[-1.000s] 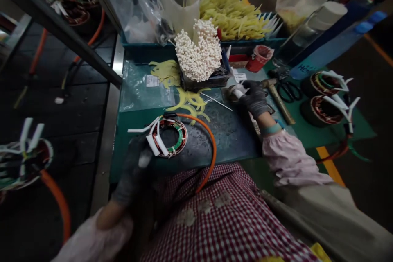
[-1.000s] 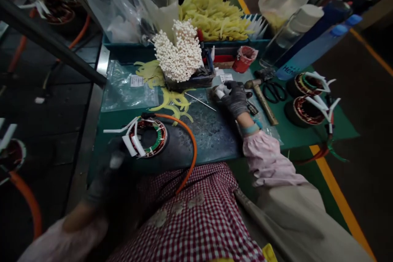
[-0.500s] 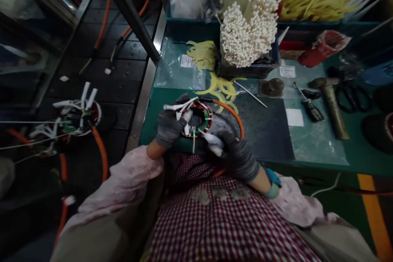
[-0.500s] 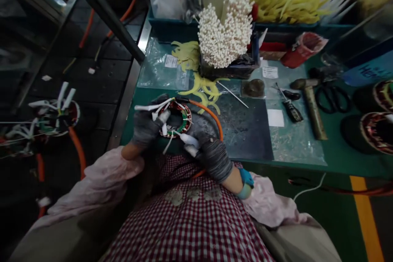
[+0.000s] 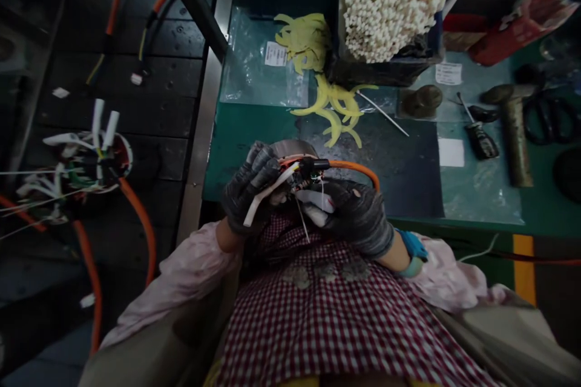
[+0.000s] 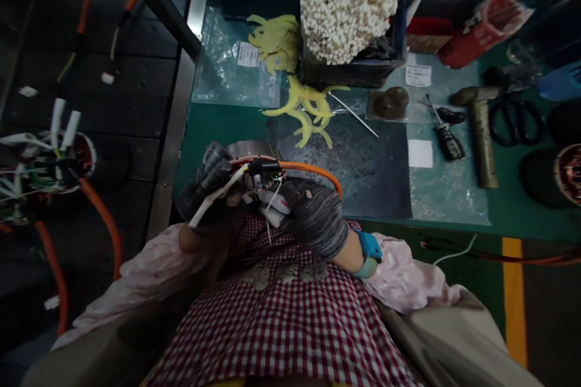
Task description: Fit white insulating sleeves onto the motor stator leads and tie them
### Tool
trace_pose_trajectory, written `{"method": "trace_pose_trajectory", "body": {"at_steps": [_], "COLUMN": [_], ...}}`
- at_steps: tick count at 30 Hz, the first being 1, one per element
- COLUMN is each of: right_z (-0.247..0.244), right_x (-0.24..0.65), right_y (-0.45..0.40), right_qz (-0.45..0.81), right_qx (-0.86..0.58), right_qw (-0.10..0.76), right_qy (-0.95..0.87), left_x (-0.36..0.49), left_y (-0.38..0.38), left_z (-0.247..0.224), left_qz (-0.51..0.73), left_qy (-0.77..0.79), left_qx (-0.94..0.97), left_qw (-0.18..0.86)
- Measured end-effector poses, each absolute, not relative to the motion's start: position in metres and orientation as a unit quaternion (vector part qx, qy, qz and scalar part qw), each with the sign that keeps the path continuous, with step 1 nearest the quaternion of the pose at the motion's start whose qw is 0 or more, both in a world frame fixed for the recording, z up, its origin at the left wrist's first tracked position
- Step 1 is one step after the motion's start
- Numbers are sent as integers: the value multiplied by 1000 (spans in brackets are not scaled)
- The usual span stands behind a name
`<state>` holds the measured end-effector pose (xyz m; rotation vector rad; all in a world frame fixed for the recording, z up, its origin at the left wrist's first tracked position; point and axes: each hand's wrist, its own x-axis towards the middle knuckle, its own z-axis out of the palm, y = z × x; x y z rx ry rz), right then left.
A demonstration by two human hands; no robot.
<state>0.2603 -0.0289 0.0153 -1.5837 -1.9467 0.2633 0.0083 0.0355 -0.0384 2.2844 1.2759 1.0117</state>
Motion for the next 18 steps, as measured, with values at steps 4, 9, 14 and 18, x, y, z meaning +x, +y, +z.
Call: {"method": "trace_pose_trajectory", "body": {"at_steps": [4,9,14,18], "right_z": [18,23,30,37], "right_x": [269,288,296,300], "right_y": [-31,-33,-25,-16], "right_qz": [91,43,46,78], "right_qx": [-603,-634,-639,-633], "right_qw": [294,292,279,263], "right_qy": [-736,-715,-716,-724], "left_x": [17,43,78,96], "left_y": [41,62,89,100], "left_z": [-17,23,48,53], "left_qz": [393,313,201,173], "left_qy": [402,365,367,368], "left_qx": [823,874,898,905], "left_qw": [85,71,134,124]}}
